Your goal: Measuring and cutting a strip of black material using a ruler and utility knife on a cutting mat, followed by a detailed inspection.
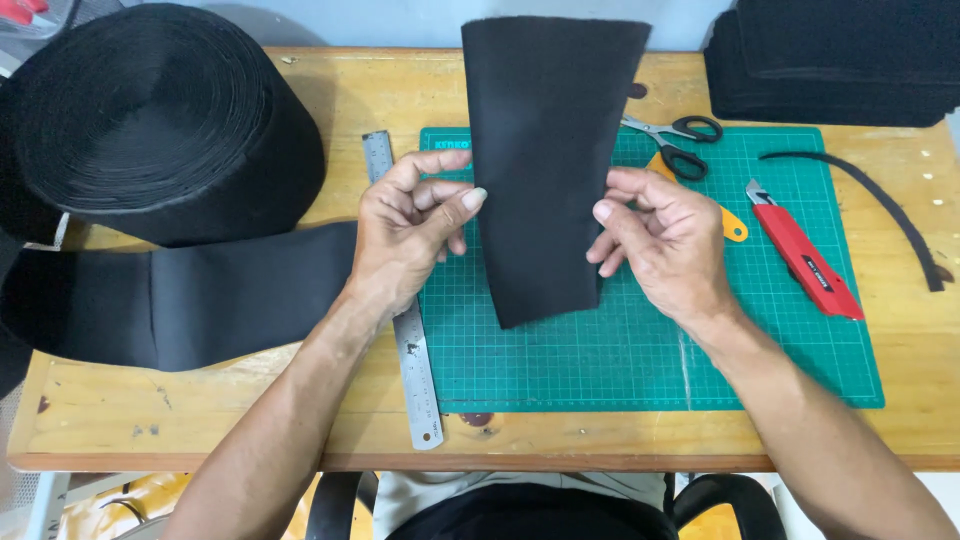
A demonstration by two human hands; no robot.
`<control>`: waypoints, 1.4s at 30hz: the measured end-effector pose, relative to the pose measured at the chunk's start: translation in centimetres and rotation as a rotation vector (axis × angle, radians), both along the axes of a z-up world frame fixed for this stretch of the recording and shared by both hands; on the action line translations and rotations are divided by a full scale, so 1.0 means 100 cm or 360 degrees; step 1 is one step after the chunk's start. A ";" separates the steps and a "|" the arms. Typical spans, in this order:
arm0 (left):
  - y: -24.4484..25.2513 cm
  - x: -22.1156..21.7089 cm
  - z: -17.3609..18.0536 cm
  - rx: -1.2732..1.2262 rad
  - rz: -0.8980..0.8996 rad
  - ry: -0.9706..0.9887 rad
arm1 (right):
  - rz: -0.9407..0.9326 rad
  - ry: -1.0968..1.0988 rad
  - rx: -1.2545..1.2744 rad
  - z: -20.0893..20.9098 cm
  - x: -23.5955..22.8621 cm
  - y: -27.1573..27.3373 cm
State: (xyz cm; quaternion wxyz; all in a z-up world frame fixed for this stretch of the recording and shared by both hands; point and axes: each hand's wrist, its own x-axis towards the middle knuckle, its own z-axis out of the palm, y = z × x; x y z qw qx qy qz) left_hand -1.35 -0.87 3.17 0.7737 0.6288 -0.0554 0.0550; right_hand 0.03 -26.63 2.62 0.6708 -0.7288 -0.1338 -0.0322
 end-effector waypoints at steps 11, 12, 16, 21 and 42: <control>-0.007 -0.006 -0.007 -0.0363 -0.0270 -0.0295 | 0.0107 -0.0489 0.0155 0.013 0.003 -0.005; -0.007 -0.004 -0.011 -0.0213 -0.0152 -0.0297 | 0.0158 -0.0266 0.0395 0.011 0.002 -0.005; -0.006 -0.002 -0.017 -0.0185 -0.0050 -0.0221 | 0.0159 -0.0209 0.0464 0.006 0.004 0.000; -0.002 0.002 -0.027 -0.0141 -0.0006 -0.0167 | 0.0157 0.0288 0.0350 0.019 -0.001 0.002; 0.006 0.009 -0.037 -0.0915 -0.0079 0.0429 | 0.0067 0.0342 -0.0197 -0.002 -0.003 0.009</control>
